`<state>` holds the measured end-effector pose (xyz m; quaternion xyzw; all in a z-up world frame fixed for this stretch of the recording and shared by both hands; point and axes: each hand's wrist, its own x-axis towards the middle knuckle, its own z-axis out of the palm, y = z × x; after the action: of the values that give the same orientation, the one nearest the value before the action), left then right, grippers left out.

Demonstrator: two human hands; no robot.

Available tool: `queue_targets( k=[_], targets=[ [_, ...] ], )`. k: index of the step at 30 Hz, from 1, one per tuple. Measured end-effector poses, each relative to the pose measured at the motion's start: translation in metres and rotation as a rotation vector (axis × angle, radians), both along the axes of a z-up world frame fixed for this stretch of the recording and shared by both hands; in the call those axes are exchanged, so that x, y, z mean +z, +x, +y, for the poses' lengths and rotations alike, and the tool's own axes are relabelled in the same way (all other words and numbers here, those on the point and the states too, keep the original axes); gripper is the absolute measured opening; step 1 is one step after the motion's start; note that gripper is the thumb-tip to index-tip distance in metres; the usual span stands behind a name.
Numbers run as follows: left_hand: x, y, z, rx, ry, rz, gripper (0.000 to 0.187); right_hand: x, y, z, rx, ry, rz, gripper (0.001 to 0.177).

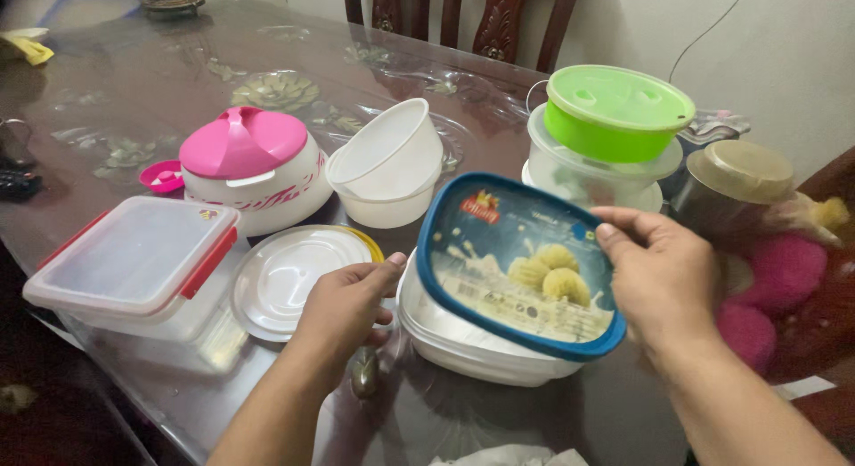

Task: The person opens and closes several plastic containers on a dining table, wipes a blue lid with a cloth, and stacks the containers. The person handles multiple containers and lids, wiping and arranging them on the table.

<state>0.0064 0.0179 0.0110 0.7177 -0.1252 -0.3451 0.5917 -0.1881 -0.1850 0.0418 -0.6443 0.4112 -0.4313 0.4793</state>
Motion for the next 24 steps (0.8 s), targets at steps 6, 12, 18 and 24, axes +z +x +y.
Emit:
queue_targets(
  k=[6,12,18,24],
  targets=[
    [0.004,-0.006,-0.004,-0.104,0.112,0.089,0.037,0.012,-0.027,-0.016,-0.171,0.120,-0.062,0.020],
    [-0.006,-0.017,0.008,0.026,-0.144,0.356,0.027,-0.013,-0.054,-0.035,-0.118,0.137,-0.004,0.030],
    [-0.011,-0.052,0.042,0.222,-0.361,0.444,0.024,-0.032,-0.076,-0.047,0.031,0.501,-0.093,0.034],
    [-0.015,-0.098,0.085,0.396,-0.545,0.412,0.031,-0.039,-0.090,-0.025,0.081,0.682,-0.227,0.034]
  ],
)
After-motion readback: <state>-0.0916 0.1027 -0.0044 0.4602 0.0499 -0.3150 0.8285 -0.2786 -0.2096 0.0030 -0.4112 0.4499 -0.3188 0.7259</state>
